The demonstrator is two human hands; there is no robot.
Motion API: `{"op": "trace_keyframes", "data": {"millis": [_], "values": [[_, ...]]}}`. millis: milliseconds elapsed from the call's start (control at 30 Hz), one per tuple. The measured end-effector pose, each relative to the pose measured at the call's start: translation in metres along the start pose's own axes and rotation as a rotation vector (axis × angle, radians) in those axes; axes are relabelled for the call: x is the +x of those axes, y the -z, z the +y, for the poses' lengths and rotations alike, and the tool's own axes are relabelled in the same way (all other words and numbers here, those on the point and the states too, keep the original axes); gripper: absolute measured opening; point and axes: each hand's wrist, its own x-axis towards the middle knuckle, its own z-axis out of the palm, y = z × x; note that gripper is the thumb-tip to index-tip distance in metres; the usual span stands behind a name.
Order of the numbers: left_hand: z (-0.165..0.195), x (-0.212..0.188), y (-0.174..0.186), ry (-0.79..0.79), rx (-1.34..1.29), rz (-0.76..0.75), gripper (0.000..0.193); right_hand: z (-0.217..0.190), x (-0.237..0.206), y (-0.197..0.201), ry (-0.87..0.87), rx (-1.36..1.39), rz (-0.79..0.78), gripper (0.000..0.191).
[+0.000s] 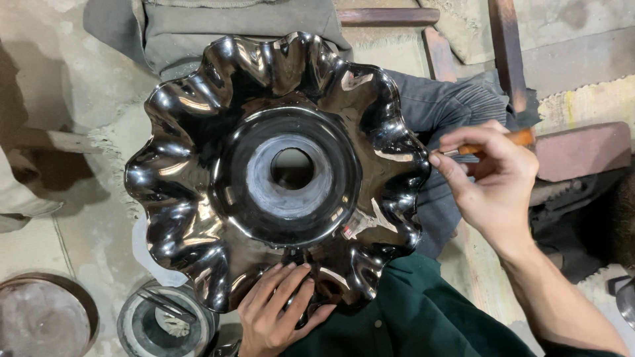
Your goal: The person holds a large, shiny, flower-shaped metal object on their lap and uses a small tool to rub and polish the scalloped edges. The person rotates the object slightly to access different sections while continuing the polishing motion.
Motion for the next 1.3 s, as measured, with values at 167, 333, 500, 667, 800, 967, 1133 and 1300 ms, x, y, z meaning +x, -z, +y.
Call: {"op": "trace_keyframes", "data": {"millis": [167,333,500,667,800,967,1133,1300], "values": [[0.008,-0.004,-0.005,-0.032,0.024,0.034,0.041,0.020,-0.019,-0.001,0.135,-0.025,0.106,0.021],[0.025,-0.009,-0.024,-0.045,0.098,0.077,0.042,0.039,-0.006,0.008,0.203,-0.013,0.092,0.019],[0.060,0.004,-0.057,0.061,0.173,0.201,0.038,0.046,0.039,0.013,0.216,0.102,-0.029,0.021],[0.056,0.023,-0.037,0.097,0.042,-0.135,0.056,0.038,0.058,0.014,0.143,0.077,-0.093,0.022],[0.037,0.038,0.016,-0.058,0.247,-0.519,0.077,0.035,0.062,0.012,0.159,0.132,-0.085,0.022],[-0.003,0.062,0.047,0.126,0.124,-0.648,0.093,0.037,0.058,0.008,0.162,0.159,-0.060,0.020],[-0.015,0.058,0.042,0.171,-0.008,-0.562,0.088,0.041,0.051,0.003,0.196,0.150,-0.011,0.016],[-0.020,0.055,0.042,0.204,-0.015,-0.540,0.087,0.049,0.049,-0.002,0.228,0.175,0.025,0.017]]}}
